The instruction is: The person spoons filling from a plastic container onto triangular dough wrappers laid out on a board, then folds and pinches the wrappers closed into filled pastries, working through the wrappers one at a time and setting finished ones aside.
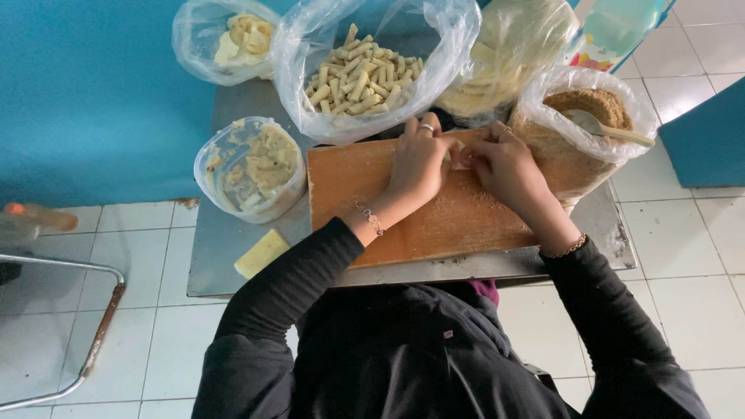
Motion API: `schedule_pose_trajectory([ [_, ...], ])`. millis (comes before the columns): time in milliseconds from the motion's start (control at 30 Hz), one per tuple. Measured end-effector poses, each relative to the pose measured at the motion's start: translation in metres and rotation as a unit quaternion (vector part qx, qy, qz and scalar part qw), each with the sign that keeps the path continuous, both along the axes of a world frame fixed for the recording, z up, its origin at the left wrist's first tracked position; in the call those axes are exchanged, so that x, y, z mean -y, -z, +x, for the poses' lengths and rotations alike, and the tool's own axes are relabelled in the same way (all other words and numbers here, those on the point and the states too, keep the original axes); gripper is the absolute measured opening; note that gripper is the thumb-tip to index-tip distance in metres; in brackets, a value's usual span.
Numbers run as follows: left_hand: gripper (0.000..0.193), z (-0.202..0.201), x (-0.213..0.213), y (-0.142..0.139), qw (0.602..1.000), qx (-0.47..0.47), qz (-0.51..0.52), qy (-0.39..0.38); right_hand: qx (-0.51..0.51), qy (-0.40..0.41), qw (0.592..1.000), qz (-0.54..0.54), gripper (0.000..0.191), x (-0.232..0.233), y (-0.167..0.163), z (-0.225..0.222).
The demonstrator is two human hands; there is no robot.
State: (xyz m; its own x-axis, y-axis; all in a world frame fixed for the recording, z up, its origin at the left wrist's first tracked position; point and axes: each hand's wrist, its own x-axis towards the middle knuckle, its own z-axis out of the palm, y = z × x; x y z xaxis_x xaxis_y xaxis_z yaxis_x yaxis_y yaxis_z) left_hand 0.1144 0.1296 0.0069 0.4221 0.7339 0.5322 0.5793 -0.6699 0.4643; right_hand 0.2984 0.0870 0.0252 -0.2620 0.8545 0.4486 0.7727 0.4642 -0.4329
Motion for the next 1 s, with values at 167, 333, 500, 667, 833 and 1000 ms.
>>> schedule_pose_trajectory([
  [167, 0.002, -0.005, 0.010, 0.000, 0.975, -0.100, 0.197, 0.030, 0.040, 0.012, 0.999, 0.017, 0.025, 0.016, -0.004, -0.004],
  [333, 0.003, -0.007, 0.007, 0.002, 0.978, -0.123, 0.167, 0.026, 0.078, 0.020, 0.993, 0.081, 0.022, 0.021, -0.006, -0.001],
  [500, 0.012, -0.005, 0.003, 0.012, 0.983, -0.092, 0.158, 0.020, 0.084, 0.020, 0.993, 0.078, 0.020, 0.017, -0.001, -0.003],
  [667, 0.011, 0.001, 0.003, 0.018, 0.990, -0.093, 0.105, -0.008, 0.118, 0.024, 0.988, 0.099, 0.016, 0.012, 0.001, -0.003],
  [833, 0.001, 0.005, 0.004, 0.010, 0.998, -0.015, 0.052, -0.029, 0.119, -0.003, 0.985, 0.122, 0.015, 0.005, -0.002, -0.003],
  [1000, 0.005, 0.001, 0.011, 0.000, 0.985, -0.065, 0.155, -0.034, 0.121, -0.002, 0.989, 0.082, 0.018, -0.003, -0.005, -0.001],
])
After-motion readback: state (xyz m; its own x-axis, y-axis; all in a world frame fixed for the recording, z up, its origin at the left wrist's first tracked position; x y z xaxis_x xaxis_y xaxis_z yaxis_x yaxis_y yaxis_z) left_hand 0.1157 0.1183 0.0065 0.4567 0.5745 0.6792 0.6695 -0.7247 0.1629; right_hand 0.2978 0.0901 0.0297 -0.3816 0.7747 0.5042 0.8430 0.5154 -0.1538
